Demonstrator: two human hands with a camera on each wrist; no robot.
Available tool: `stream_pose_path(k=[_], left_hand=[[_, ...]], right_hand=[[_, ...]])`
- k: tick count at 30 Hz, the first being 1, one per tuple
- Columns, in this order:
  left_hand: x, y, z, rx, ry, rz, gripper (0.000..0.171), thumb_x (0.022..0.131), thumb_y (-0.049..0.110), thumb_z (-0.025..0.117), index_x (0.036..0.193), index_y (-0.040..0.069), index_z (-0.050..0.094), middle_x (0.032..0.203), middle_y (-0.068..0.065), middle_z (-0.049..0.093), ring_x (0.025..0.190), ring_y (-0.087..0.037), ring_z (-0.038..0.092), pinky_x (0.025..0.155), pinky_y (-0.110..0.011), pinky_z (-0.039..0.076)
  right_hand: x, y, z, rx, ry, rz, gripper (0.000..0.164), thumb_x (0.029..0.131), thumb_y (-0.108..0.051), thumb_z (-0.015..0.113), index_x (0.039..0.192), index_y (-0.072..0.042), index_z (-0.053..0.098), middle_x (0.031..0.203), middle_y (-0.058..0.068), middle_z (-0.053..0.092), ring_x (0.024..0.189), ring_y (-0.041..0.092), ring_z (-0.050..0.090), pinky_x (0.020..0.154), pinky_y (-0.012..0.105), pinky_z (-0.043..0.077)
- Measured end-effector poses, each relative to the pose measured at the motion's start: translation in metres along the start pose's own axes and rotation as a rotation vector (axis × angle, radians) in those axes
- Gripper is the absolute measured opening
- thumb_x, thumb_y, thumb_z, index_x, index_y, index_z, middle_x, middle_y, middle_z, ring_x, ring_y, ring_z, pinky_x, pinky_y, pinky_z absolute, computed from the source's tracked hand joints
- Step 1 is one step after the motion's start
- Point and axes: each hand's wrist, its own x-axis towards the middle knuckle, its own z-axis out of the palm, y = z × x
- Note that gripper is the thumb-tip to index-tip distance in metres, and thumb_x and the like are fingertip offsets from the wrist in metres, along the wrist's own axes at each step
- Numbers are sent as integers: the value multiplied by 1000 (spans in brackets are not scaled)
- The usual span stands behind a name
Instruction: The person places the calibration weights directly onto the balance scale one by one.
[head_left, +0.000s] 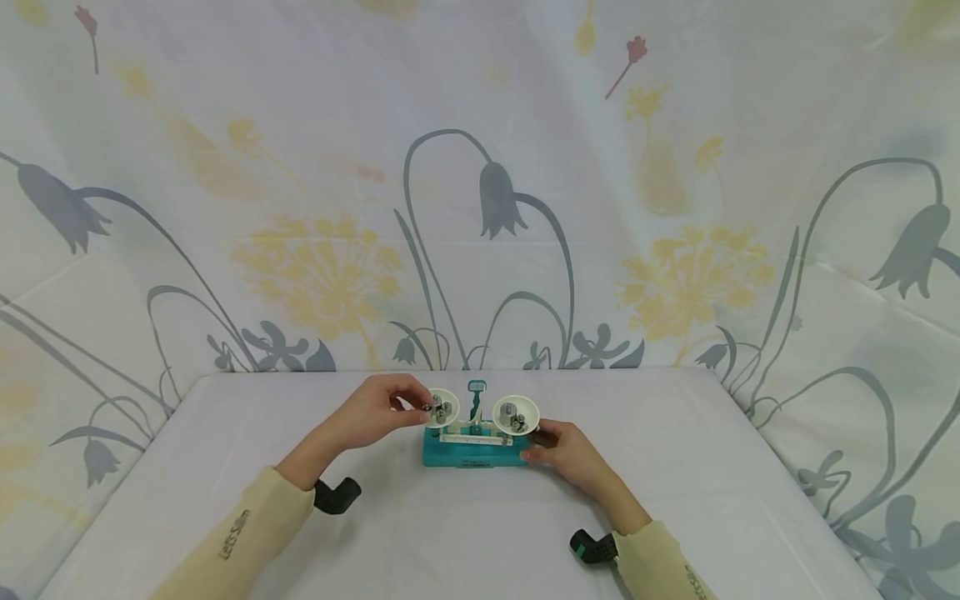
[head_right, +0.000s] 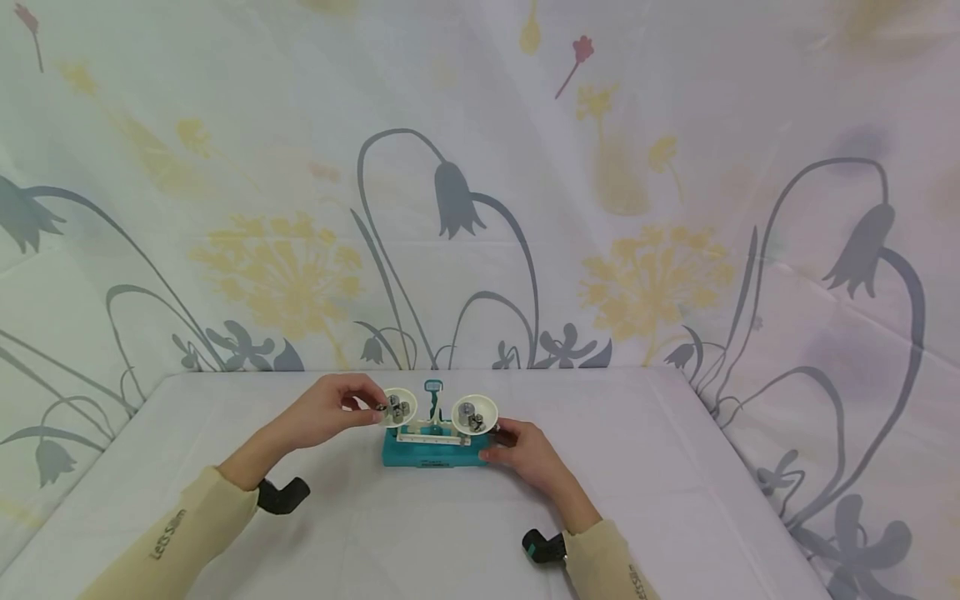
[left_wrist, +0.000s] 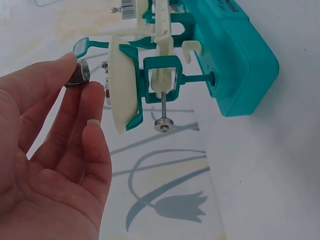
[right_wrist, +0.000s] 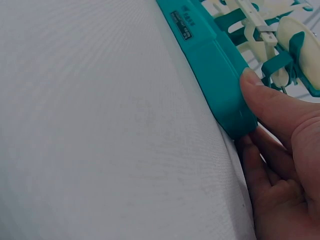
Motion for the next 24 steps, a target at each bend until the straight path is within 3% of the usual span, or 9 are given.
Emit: stream_pose_path(k=[6, 13, 24], left_hand=[[4, -3, 0, 25, -6, 14, 12, 89, 12, 76, 101, 11, 73, 98, 3, 68, 91, -16, 63, 77, -32, 51], [13, -3, -3, 49, -58, 30, 13, 88, 9, 75, 101, 10, 72, 96, 4, 68, 89, -16, 62, 75, -32, 52], [16, 2, -11, 98, -118, -11, 11, 89, 9, 75, 99, 12, 72, 95, 5, 67, 88, -16, 60, 78, -34, 52]], right_hand=[[0, 0, 0, -1, 3, -6, 60, 83, -14, 81, 134, 6, 57, 133, 19, 60, 127, 35, 54, 104, 46, 43], [0, 0, -1, -15, 12, 2, 61, 83, -16, 82, 134, 6, 57, 132, 19, 61, 126, 36, 55, 104, 47, 43], [0, -1, -1, -5, 6, -1, 60, 83, -14, 82, 134, 6, 57, 133, 19, 60, 126, 35, 55, 104, 46, 43]])
